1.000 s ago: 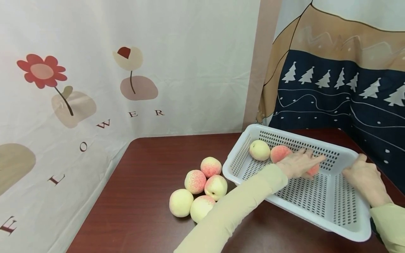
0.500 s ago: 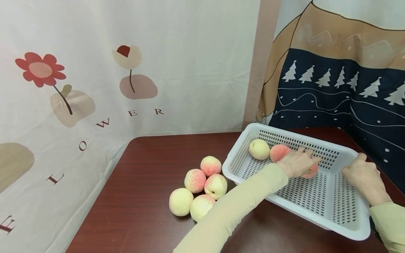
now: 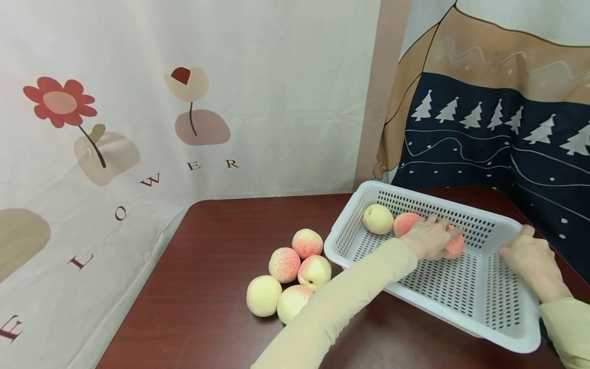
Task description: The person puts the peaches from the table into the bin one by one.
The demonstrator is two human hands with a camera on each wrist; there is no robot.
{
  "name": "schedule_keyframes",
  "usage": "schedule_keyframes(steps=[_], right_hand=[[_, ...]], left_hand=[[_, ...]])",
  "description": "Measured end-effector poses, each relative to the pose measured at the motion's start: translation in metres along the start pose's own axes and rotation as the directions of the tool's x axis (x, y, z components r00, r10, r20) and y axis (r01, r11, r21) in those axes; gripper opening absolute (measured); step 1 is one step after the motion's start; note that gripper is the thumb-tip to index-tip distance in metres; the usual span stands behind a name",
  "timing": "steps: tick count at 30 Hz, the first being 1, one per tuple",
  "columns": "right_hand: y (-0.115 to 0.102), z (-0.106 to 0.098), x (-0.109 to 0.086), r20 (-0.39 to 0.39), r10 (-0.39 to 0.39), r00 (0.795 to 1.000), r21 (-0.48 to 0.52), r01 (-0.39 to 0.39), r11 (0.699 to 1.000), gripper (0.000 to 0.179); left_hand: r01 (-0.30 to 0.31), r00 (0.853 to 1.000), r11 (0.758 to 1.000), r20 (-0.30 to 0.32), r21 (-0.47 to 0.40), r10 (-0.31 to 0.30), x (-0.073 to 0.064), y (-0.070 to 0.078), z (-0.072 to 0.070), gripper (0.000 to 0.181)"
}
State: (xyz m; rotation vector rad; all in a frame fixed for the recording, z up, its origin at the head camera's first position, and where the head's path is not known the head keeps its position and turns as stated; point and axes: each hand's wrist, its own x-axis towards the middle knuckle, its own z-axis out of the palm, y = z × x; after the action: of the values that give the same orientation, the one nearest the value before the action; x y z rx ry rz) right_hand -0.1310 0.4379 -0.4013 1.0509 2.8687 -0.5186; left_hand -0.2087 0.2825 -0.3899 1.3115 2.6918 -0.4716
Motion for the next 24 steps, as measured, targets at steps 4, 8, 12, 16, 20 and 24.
schedule_keyframes(steps=[4, 8, 12, 16, 20, 24], right_hand=[[0.0012, 0.0002, 0.0011, 0.002, -0.012, 1.000, 0.006, 0.012, 1.000, 0.070], [0.0015, 0.0009, 0.0007, -0.005, -0.020, 1.000, 0.008, 0.020, 1.000, 0.070], [0.0036, 0.0026, 0.0031, -0.007, -0.019, 1.000, 0.010, 0.019, 1.000, 0.070], [0.0021, 0.0013, 0.0013, -0.015, -0.015, 1.000, 0.013, 0.015, 1.000, 0.069], [0.0007, 0.0000, -0.0027, -0.018, -0.019, 1.000, 0.018, 0.019, 1.000, 0.068], [0.0008, -0.0002, -0.0050, -0.013, -0.022, 1.000, 0.025, 0.022, 0.999, 0.069]], left_hand=[[-0.006, 1.000, 1.000, -0.012, -0.017, 0.006, -0.0001, -0.0011, 0.0003, 0.064], [-0.029, 0.999, 0.999, -0.027, -0.020, 0.029, -0.0009, -0.0024, -0.0008, 0.061], [-0.045, 0.999, 0.999, -0.023, -0.022, 0.044, -0.0016, -0.0023, -0.0023, 0.057], [-0.052, 0.999, 0.998, -0.011, -0.037, 0.052, -0.0025, -0.0024, -0.0041, 0.056], [-0.063, 0.998, 0.997, 0.000, -0.051, 0.063, -0.0035, -0.0033, -0.0049, 0.056], [-0.076, 0.997, 0.995, 0.001, -0.063, 0.076, -0.0045, -0.0041, -0.0047, 0.056]])
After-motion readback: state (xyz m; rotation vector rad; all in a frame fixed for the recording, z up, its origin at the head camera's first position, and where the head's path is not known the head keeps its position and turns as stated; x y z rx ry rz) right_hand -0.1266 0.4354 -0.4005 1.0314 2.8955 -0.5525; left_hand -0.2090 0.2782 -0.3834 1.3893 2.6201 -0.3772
